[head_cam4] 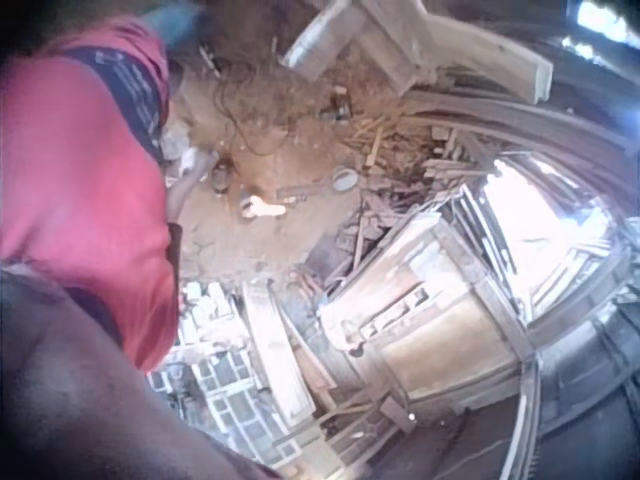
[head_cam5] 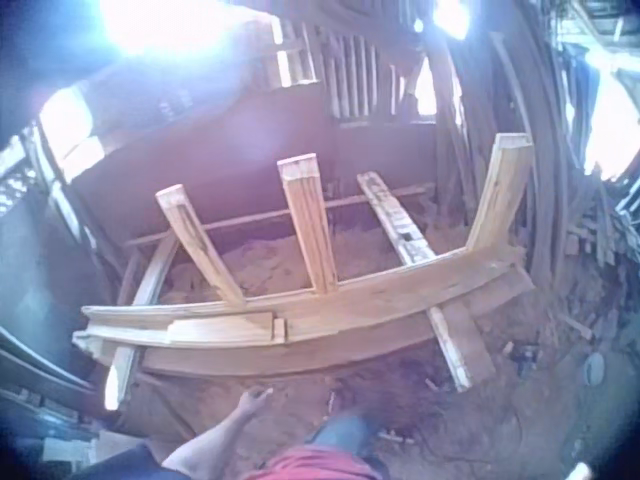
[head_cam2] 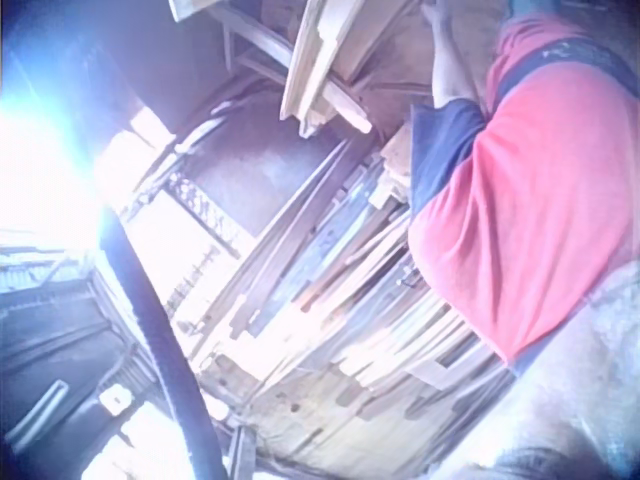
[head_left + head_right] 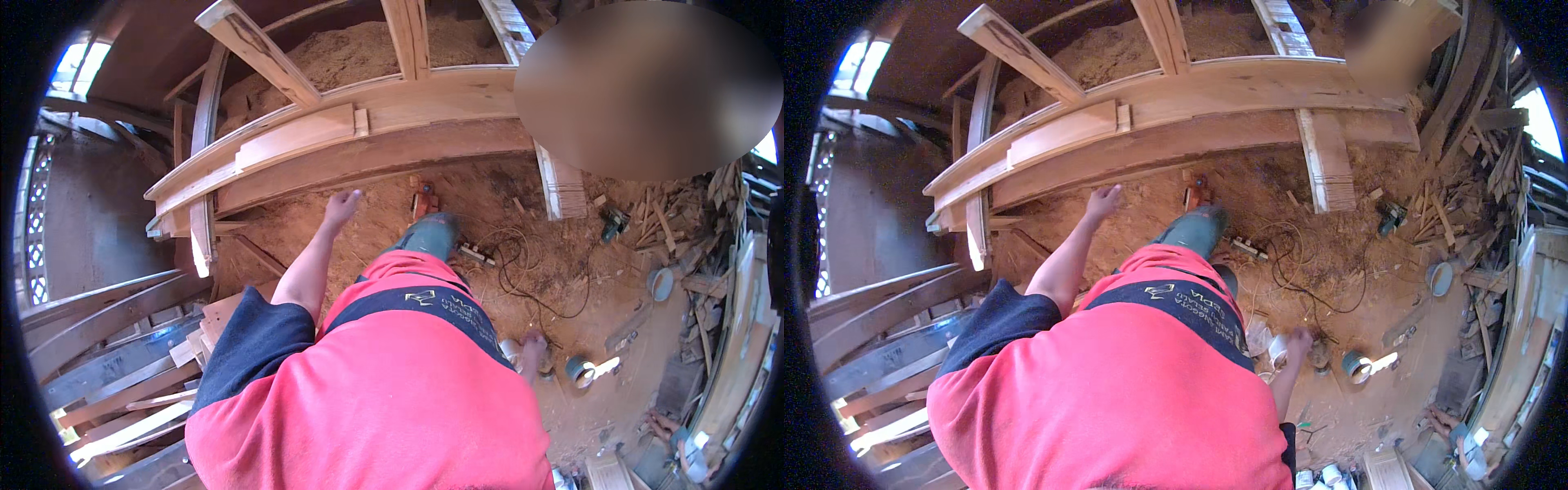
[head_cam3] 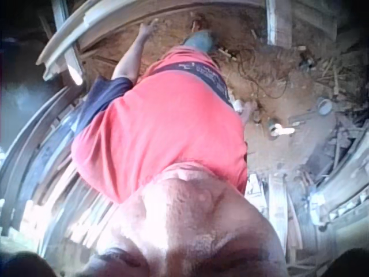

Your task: The person applies white glue to the edges and surfaces of wood planks using a small applicator tool, then places them onto a larger assembly of wood panels on the ground.

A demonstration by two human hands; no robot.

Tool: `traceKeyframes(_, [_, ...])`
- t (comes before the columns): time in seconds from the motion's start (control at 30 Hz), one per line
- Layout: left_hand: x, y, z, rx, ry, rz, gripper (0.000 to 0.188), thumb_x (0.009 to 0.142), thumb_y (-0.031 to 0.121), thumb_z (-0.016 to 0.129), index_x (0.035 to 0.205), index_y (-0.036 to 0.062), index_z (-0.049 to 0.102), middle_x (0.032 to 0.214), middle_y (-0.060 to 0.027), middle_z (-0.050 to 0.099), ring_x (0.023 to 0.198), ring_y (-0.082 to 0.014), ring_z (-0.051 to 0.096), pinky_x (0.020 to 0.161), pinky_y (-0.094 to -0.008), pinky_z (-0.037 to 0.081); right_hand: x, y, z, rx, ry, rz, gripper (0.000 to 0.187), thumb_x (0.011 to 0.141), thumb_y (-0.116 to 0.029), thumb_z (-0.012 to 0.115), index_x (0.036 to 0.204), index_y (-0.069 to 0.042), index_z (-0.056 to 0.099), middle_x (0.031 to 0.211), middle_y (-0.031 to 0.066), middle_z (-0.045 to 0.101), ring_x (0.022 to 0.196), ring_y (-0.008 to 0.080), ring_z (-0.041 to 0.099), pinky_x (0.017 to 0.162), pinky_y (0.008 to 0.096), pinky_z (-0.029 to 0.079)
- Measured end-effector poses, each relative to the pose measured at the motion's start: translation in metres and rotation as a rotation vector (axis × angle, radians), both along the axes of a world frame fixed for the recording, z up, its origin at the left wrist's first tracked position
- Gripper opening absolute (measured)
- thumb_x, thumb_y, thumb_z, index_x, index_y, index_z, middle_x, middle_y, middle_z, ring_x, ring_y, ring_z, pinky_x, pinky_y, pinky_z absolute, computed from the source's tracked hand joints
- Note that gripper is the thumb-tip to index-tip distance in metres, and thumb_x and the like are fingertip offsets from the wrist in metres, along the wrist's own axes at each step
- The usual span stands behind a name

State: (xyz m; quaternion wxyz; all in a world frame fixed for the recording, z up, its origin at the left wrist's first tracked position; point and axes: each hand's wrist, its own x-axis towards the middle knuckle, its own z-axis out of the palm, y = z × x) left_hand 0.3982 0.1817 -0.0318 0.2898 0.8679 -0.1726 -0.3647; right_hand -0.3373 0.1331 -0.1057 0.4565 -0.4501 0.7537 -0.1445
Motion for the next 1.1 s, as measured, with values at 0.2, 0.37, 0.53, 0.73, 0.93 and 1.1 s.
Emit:
traceKeyframes(0.2, [0.063, 0.041, 0.007, -0.141, 0.243, 0.667, 0.054, 0.092, 0.054, 0.061, 0.122, 0.0086, 0.062, 0.112, -0.0081, 0.068, 0.091, -0.0255, 0.066, 0.067, -0.0422, 0.050, 0.070, 0.008, 0.028, -0.225, 0.007, 0.066, 0.023, 0.091, -0.016, 0.064, 0.100, 0.004, 0.070, 0.083, 0.0107, 0.069, 0.074, 0.0171, 0.064, 0.071, 0.0301, 0.052])
traceKeyframes(0.37, [0.152, 0.021, 0.001, -0.692, 0.623, 0.814, 0.064, 0.101, 0.047, 0.045, 0.151, 0.0116, 0.029, 0.156, -0.0139, 0.034, 0.141, -0.0356, 0.036, 0.108, -0.0521, 0.040, 0.100, 0.111, 0.035, -0.146, -0.028, -0.092, 0.022, 0.091, -0.015, 0.062, 0.106, -0.001, 0.069, 0.074, 0.0037, 0.064, 0.061, 0.0135, 0.061, 0.054, 0.0303, 0.050])
traceKeyframes(0.53, [0.173, -0.035, -0.008, -0.752, 0.810, 0.333, 0.058, 0.104, 0.036, 0.037, 0.151, 0.0039, 0.024, 0.152, -0.0227, 0.035, 0.139, -0.0406, 0.036, 0.110, -0.0564, 0.038, 0.131, 0.267, 0.027, 0.017, 0.141, -0.105, 0.027, 0.089, -0.026, 0.061, 0.079, -0.001, 0.067, 0.067, 0.0093, 0.061, 0.064, 0.0162, 0.058, 0.060, 0.0375, 0.047])
traceKeyframes(0.73, [0.050, -0.076, 0.015, -0.576, 0.849, 0.105, 0.057, 0.103, 0.036, 0.040, 0.149, 0.0027, 0.028, 0.149, -0.0221, 0.038, 0.136, -0.0399, 0.039, 0.110, -0.0558, 0.039, 0.199, 0.411, 0.026, -0.062, 0.561, -0.068, 0.028, 0.087, -0.029, 0.057, 0.075, -0.005, 0.068, 0.082, 0.0190, 0.070, 0.070, 0.0368, 0.065, 0.067, 0.0507, 0.050])
traceKeyframes(0.93, [-0.029, -0.079, 0.062, -0.509, 1.008, -0.195, 0.056, 0.103, 0.037, 0.042, 0.146, 0.0016, 0.033, 0.146, -0.0215, 0.042, 0.134, -0.0392, 0.042, 0.110, -0.0553, 0.039, 0.280, 0.480, 0.031, 0.217, 0.310, -0.442, 0.024, 0.083, -0.029, 0.064, 0.094, -0.010, 0.073, 0.098, 0.0151, 0.072, 0.094, 0.0349, 0.068, 0.084, 0.0447, 0.054])
traceKeyframes(1.1, [-0.057, -0.075, 0.085, -0.490, 1.065, -0.330, 0.056, 0.102, 0.037, 0.045, 0.143, 0.0006, 0.036, 0.144, -0.0209, 0.045, 0.131, -0.0387, 0.045, 0.109, -0.0548, 0.039, 0.289, 0.526, -0.012, 0.136, 0.298, -0.307, 0.016, 0.080, -0.021, 0.065, 0.085, -0.006, 0.070, 0.088, 0.0168, 0.070, 0.081, 0.0329, 0.067, 0.072, 0.0455, 0.053])
